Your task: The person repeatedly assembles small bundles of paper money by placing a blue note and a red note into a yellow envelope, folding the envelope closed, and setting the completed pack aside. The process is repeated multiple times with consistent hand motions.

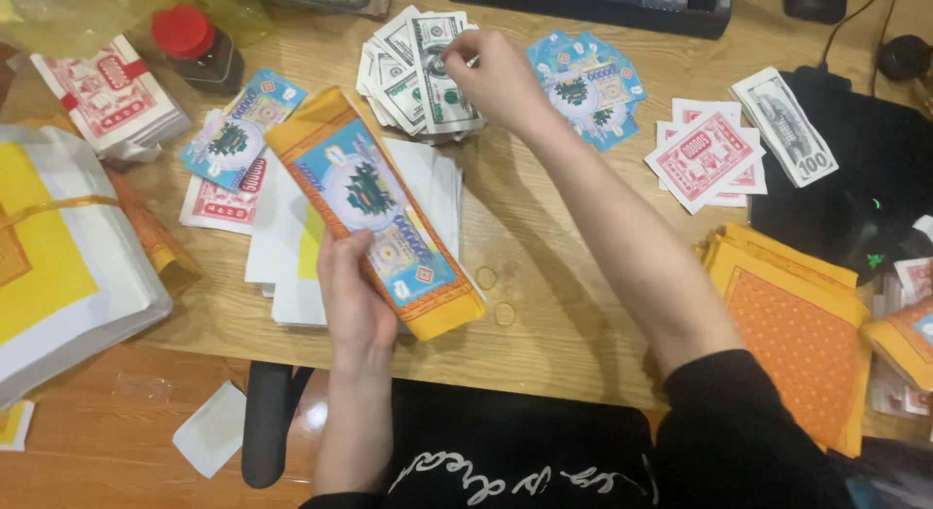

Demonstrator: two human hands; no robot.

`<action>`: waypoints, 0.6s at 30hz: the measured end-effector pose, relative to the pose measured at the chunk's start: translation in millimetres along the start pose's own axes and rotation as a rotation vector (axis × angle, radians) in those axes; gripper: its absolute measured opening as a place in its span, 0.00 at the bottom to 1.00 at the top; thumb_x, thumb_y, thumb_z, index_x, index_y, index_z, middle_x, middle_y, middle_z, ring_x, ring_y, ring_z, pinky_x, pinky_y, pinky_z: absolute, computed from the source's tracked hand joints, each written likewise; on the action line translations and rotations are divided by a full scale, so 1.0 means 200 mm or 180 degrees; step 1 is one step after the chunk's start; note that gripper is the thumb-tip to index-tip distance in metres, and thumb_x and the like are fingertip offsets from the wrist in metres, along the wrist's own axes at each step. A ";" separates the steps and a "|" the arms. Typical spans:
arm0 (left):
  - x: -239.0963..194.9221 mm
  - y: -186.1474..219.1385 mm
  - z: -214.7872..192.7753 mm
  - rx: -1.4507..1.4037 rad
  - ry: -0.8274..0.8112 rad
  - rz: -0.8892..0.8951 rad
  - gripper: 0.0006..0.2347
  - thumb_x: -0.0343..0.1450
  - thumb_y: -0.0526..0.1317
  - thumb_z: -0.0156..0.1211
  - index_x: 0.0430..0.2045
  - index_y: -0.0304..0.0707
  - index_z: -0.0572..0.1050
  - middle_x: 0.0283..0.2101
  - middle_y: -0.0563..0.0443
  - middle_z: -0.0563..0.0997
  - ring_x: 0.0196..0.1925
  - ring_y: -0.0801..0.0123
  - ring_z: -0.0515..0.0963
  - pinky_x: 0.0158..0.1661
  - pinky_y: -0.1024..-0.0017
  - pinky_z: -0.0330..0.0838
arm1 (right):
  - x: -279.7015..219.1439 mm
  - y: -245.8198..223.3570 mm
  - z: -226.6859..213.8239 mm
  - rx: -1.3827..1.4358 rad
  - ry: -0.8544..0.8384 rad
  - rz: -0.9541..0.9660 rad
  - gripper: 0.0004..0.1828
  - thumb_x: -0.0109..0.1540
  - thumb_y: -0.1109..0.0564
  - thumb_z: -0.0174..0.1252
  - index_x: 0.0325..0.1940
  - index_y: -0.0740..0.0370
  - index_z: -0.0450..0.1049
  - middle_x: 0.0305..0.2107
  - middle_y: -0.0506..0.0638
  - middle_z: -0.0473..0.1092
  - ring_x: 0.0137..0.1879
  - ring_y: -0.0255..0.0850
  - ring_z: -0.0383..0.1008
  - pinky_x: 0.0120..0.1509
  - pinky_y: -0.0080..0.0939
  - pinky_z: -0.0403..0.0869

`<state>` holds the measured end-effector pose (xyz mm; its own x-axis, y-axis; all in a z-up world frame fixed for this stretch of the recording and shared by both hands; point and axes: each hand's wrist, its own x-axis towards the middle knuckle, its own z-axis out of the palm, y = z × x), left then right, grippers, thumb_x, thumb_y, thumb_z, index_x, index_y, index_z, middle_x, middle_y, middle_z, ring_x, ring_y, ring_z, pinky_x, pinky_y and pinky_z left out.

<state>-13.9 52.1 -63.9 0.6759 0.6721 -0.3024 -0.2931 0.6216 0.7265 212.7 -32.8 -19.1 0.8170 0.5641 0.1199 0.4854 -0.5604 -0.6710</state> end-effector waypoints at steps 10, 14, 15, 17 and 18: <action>0.05 -0.10 -0.05 -0.0070 -0.0269 -0.0290 0.11 0.62 0.31 0.54 0.37 0.29 0.73 0.39 0.45 0.80 0.42 0.65 0.78 0.44 0.73 0.72 | 0.21 0.09 0.35 -0.1380 -0.0215 0.0691 0.35 0.55 0.62 0.62 0.64 0.69 0.57 0.41 0.62 0.69 0.50 0.59 0.69 0.45 0.54 0.76; 0.07 -0.12 -0.06 -0.0368 -0.0317 -0.0337 0.14 0.62 0.30 0.54 0.42 0.28 0.73 0.41 0.43 0.80 0.42 0.64 0.78 0.45 0.72 0.73 | 0.24 0.20 0.35 -0.1684 0.0147 0.0289 0.11 0.51 0.74 0.47 0.30 0.68 0.74 0.26 0.63 0.71 0.33 0.63 0.74 0.31 0.59 0.72; 0.07 -0.12 -0.07 -0.0418 -0.0341 -0.0335 0.15 0.62 0.30 0.54 0.42 0.28 0.73 0.42 0.43 0.80 0.43 0.64 0.78 0.45 0.72 0.73 | 0.23 0.19 0.30 -0.1382 0.0275 0.0410 0.11 0.54 0.76 0.47 0.29 0.69 0.74 0.23 0.58 0.70 0.28 0.52 0.72 0.26 0.46 0.72; 0.06 -0.13 -0.08 -0.0480 -0.0358 -0.0326 0.15 0.62 0.31 0.54 0.43 0.29 0.73 0.43 0.44 0.80 0.44 0.64 0.78 0.46 0.72 0.73 | 0.20 0.19 0.20 -0.1086 0.0393 0.0519 0.13 0.57 0.78 0.47 0.28 0.69 0.74 0.19 0.52 0.69 0.22 0.40 0.70 0.22 0.33 0.72; 0.06 -0.14 -0.09 -0.0500 -0.0410 -0.0269 0.14 0.63 0.31 0.54 0.42 0.29 0.73 0.42 0.44 0.80 0.44 0.65 0.78 0.46 0.72 0.73 | 0.19 0.20 0.14 -0.1238 0.0645 0.0226 0.08 0.56 0.71 0.47 0.24 0.67 0.69 0.20 0.58 0.69 0.25 0.54 0.68 0.25 0.47 0.66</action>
<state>-9.6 50.4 -99.3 0.7804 0.5642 -0.2696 -0.3266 0.7355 0.5936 253.4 -17.0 -61.8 0.8782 0.4074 0.2505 0.4752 -0.8019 -0.3621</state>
